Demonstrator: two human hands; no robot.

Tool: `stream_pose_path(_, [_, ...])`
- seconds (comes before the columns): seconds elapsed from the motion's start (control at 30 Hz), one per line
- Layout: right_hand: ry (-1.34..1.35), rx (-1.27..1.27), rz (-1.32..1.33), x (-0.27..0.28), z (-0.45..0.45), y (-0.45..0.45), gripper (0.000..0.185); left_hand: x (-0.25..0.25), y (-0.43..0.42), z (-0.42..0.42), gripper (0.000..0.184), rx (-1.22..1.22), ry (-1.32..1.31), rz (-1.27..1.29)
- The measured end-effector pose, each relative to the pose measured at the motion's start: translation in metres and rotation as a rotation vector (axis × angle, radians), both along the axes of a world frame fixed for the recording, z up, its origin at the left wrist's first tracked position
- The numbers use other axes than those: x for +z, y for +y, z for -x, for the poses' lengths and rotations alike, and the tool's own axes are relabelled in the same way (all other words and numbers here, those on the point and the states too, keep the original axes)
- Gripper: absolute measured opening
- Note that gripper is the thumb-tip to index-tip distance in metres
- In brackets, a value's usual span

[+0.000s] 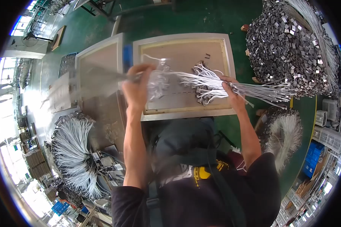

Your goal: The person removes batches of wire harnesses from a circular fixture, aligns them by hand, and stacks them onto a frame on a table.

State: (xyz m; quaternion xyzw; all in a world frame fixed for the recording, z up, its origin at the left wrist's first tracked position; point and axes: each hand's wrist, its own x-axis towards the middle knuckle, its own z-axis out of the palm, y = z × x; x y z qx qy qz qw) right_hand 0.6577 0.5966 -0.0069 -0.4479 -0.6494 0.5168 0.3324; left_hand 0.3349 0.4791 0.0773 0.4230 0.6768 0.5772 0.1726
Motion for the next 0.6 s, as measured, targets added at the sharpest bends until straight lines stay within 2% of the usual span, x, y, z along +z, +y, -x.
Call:
stream_pose_path(0.07, [0.040,-0.026,-0.013,-0.002,0.001,-0.003,0.023,0.009,-0.007,-0.001,0.017,0.024,0.021,-0.087])
stream_pose_path(0.13, [0.096,-0.043,-0.041,-0.002,0.009,-0.007,0.023,0.002,0.000,0.015,0.020,0.071,0.087,0.194])
stream_pose_path(0.17, [0.021,-0.028,-0.092,-0.001,0.014,-0.009,0.021,-0.025,0.008,0.029,0.023,-0.017,0.068,0.428])
stream_pose_path(0.23, [-0.043,-0.022,-0.167,-0.004,0.016,0.004,0.020,-0.046,-0.001,0.027,0.021,-0.209,0.249,0.369])
stream_pose_path(0.27, [-0.084,-0.092,-0.107,-0.016,0.009,0.008,0.019,-0.045,-0.009,0.026,0.016,-0.252,0.197,0.259])
stream_pose_path(0.3, [-0.138,-0.154,-0.021,-0.024,0.003,-0.001,0.018,-0.014,-0.014,0.019,0.014,-0.185,0.121,0.207])
stream_pose_path(0.33, [0.094,-0.204,-0.061,-0.025,0.007,-0.001,0.016,0.003,-0.022,0.024,0.015,-0.121,-0.049,0.125])
stream_pose_path(0.37, [0.094,-0.196,-0.060,-0.027,0.007,0.003,0.016,0.012,-0.028,0.035,0.015,-0.054,-0.212,0.030])
stream_pose_path(0.43, [0.157,-0.140,0.016,-0.032,0.007,-0.002,0.014,-0.010,-0.023,0.056,0.016,-0.126,-0.184,0.140])
stream_pose_path(0.47, [0.065,-0.037,-0.204,-0.022,0.015,-0.002,0.018,-0.024,-0.020,0.063,0.017,-0.198,-0.158,0.232])
stream_pose_path(0.5, [0.074,-0.044,-0.214,-0.018,0.017,0.001,0.018,-0.037,-0.020,0.055,0.019,-0.233,-0.102,0.291])
stream_pose_path(0.57, [-0.607,0.065,-0.637,-0.014,0.009,-0.009,0.027,-0.041,-0.019,0.040,0.021,-0.204,-0.019,0.279])
stream_pose_path(0.6, [-0.613,0.080,-0.636,-0.004,0.001,-0.017,0.027,-0.041,-0.023,0.042,0.021,-0.195,-0.031,0.283])
